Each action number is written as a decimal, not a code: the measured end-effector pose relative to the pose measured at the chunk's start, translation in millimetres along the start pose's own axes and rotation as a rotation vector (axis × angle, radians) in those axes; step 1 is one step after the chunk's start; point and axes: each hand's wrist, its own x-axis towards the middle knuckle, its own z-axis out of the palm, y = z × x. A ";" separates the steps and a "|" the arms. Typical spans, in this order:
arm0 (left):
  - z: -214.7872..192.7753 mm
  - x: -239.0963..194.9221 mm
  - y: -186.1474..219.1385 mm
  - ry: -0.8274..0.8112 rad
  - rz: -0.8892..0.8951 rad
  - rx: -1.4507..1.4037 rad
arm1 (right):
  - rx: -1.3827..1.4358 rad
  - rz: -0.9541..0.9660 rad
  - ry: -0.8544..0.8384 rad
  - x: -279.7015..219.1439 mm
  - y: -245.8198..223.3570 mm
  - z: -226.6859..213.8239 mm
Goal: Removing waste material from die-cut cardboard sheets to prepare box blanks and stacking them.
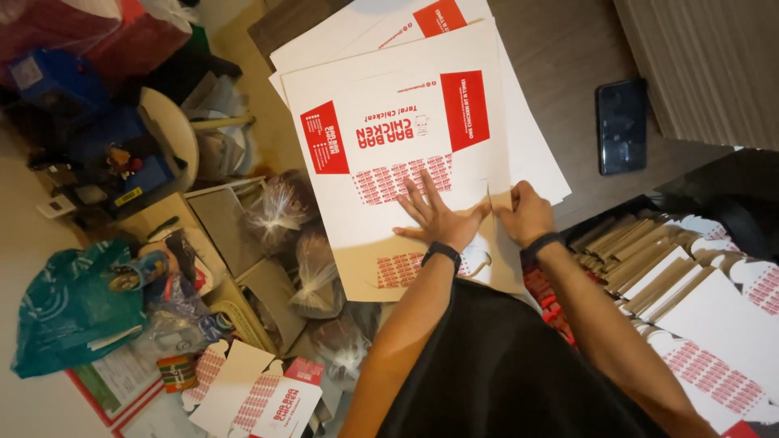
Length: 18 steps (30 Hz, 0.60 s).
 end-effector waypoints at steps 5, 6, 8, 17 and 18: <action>18.4 15.7 -10.9 0.018 -0.031 0.029 | -0.016 -0.005 -0.048 -33.7 -26.4 -4.7; 28.8 23.4 -13.6 0.039 -0.038 0.075 | -0.023 -0.011 -0.081 -43.5 -36.1 -8.7; 33.2 28.4 -15.2 0.047 -0.035 0.068 | 0.011 -0.005 -0.083 -43.3 -38.4 -7.8; 7.7 19.8 -20.8 -0.023 0.090 0.022 | 0.235 0.118 -0.258 -57.8 23.6 11.4; 12.0 18.9 -28.2 -0.049 0.133 0.033 | 0.323 0.192 -0.366 -71.7 36.3 23.6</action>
